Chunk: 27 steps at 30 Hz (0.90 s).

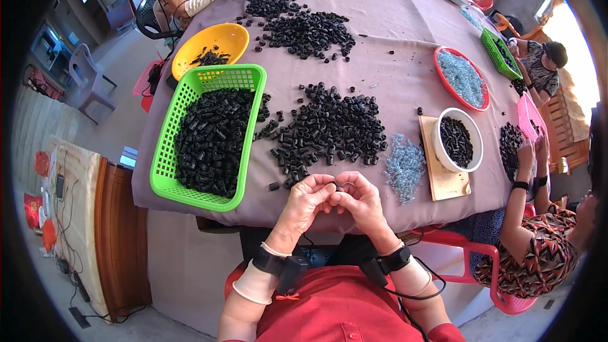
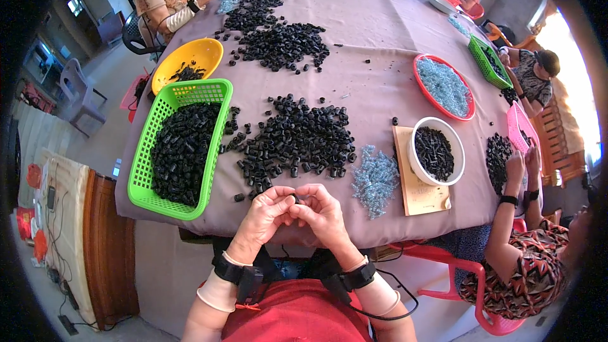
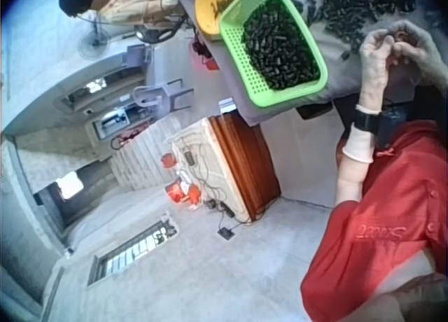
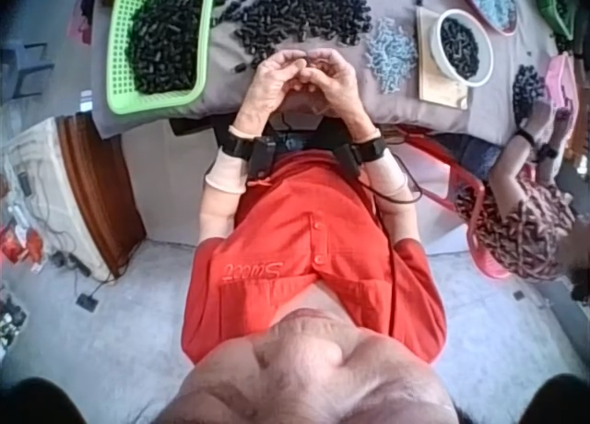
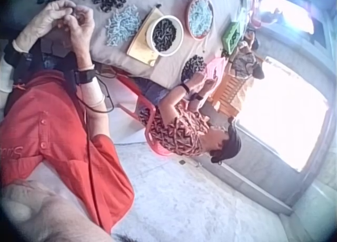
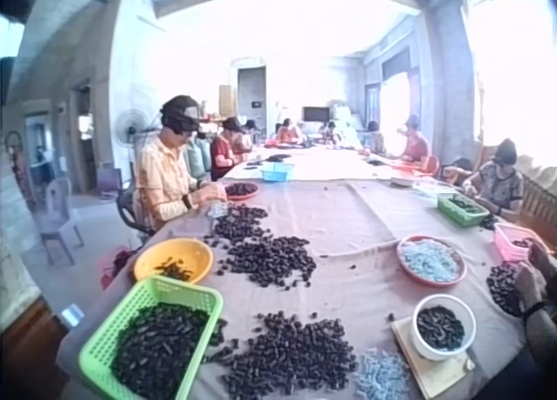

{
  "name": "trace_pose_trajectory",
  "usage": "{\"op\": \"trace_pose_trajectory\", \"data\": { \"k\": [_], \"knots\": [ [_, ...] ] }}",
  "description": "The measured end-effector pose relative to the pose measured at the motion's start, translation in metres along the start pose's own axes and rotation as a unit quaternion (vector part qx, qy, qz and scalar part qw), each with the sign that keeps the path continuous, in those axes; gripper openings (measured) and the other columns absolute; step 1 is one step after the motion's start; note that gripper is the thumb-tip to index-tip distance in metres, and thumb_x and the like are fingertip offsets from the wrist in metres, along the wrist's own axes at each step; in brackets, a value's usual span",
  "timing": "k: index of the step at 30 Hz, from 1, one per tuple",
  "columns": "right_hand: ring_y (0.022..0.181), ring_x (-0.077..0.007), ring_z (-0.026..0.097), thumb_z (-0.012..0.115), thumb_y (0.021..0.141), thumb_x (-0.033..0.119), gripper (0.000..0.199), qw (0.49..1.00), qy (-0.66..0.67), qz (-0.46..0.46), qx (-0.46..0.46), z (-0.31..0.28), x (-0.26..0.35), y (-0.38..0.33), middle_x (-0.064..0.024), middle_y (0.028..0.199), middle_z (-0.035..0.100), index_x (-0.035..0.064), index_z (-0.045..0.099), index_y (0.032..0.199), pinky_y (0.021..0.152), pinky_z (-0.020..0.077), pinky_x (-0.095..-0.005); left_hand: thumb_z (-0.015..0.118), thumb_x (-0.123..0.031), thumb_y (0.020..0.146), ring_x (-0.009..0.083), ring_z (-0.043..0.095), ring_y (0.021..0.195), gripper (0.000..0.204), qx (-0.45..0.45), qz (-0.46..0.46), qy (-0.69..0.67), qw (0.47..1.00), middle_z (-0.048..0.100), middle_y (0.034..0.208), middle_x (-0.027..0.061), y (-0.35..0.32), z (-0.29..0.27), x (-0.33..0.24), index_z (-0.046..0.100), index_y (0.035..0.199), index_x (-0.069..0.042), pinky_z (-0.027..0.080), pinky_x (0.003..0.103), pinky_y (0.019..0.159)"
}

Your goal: Assembling small metal components into black plastic shoe parts at a communal manufacturing table.

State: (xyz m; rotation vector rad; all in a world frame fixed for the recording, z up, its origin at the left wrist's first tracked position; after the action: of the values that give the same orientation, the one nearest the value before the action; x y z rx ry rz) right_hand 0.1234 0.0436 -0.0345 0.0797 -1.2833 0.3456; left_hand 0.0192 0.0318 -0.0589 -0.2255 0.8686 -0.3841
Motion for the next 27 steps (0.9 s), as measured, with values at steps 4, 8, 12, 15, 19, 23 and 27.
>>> {"op": "trace_pose_trajectory", "data": {
  "k": [4, 8, 12, 15, 19, 23, 27],
  "knots": [
    [0.067, -0.0059, 0.054, 0.063, 0.084, 0.007, 0.029, 0.999, -0.007, -0.007, 0.049, 0.01, 0.003, 0.001, -0.0029, 0.098, 0.053, -0.0008, 0.053, 0.11, 0.058, 0.0469, -0.0199, 0.061, -0.011, 0.085, 0.0121, 0.058, 0.059, 0.025, 0.01, 0.0, 0.004, 1.0, 0.061, 0.076, 0.005, 0.001, 0.002, 0.001, 0.05, 0.107, -0.006, 0.048, 0.023, 0.053],
    [0.069, -0.0065, 0.054, 0.061, 0.086, 0.009, 0.028, 0.997, -0.025, -0.03, 0.063, 0.012, 0.008, 0.0, -0.003, 0.107, 0.048, -0.0019, 0.053, 0.11, 0.059, 0.0471, -0.0208, 0.062, -0.011, 0.084, 0.015, 0.059, 0.058, 0.028, 0.023, -0.001, -0.002, 1.0, 0.061, 0.074, 0.0061, 0.0, 0.004, 0.0, 0.046, 0.107, -0.006, 0.048, 0.024, 0.053],
    [0.067, -0.0066, 0.053, 0.058, 0.088, 0.01, 0.024, 0.996, -0.042, -0.018, 0.07, 0.013, 0.005, -0.001, -0.0025, 0.101, 0.05, -0.0015, 0.053, 0.108, 0.06, 0.0459, -0.0209, 0.063, -0.011, 0.084, 0.0162, 0.059, 0.057, 0.029, 0.02, 0.004, -0.005, 1.0, 0.06, 0.074, 0.0064, 0.001, 0.001, 0.003, 0.045, 0.105, -0.007, 0.048, 0.024, 0.052],
    [0.067, -0.0067, 0.053, 0.058, 0.088, 0.01, 0.022, 0.996, -0.05, -0.002, 0.072, 0.013, 0.003, -0.002, -0.0019, 0.097, 0.05, -0.0011, 0.054, 0.106, 0.061, 0.0451, -0.0209, 0.06, -0.008, 0.085, 0.0142, 0.059, 0.057, 0.026, 0.016, 0.005, -0.003, 1.0, 0.06, 0.073, 0.0075, 0.0, 0.003, 0.001, 0.042, 0.104, -0.004, 0.046, 0.022, 0.049],
    [0.069, -0.0065, 0.053, 0.058, 0.088, 0.011, 0.022, 0.995, -0.065, -0.035, 0.074, 0.014, 0.01, -0.002, -0.0011, 0.091, 0.051, 0.0004, 0.054, 0.106, 0.061, 0.0446, -0.0208, 0.063, -0.011, 0.084, 0.0156, 0.059, 0.058, 0.027, 0.035, -0.005, 0.001, 0.999, 0.06, 0.073, 0.0066, 0.002, 0.003, 0.004, 0.043, 0.101, -0.007, 0.047, 0.023, 0.052],
    [0.071, -0.0065, 0.053, 0.059, 0.087, 0.012, 0.023, 0.995, -0.061, -0.039, 0.07, 0.012, 0.008, -0.002, -0.0008, 0.089, 0.051, 0.0009, 0.054, 0.107, 0.061, 0.0445, -0.0209, 0.065, -0.013, 0.083, 0.0172, 0.059, 0.059, 0.028, 0.044, -0.02, 0.008, 0.999, 0.06, 0.075, 0.0061, 0.003, 0.004, 0.005, 0.044, 0.101, -0.009, 0.047, 0.024, 0.053],
    [0.071, -0.0073, 0.053, 0.058, 0.088, 0.011, 0.027, 0.996, -0.025, -0.019, 0.084, 0.015, 0.005, -0.003, -0.0007, 0.09, 0.052, 0.0002, 0.053, 0.111, 0.063, 0.0451, -0.0213, 0.065, -0.012, 0.083, 0.0171, 0.059, 0.06, 0.029, 0.043, -0.009, 0.001, 0.999, 0.06, 0.076, 0.0058, 0.003, 0.002, 0.005, 0.044, 0.101, -0.009, 0.047, 0.024, 0.054]
  ]
}}
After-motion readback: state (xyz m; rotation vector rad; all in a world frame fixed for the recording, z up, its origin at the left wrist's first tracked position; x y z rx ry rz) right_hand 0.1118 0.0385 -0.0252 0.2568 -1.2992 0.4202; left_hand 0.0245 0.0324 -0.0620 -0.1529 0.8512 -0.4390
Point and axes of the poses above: each hand's wrist, its own y-axis towards the middle knuckle, its own z-axis out of the palm, x = y × z, the point moved 9 cm from there along y, towards the middle knuckle
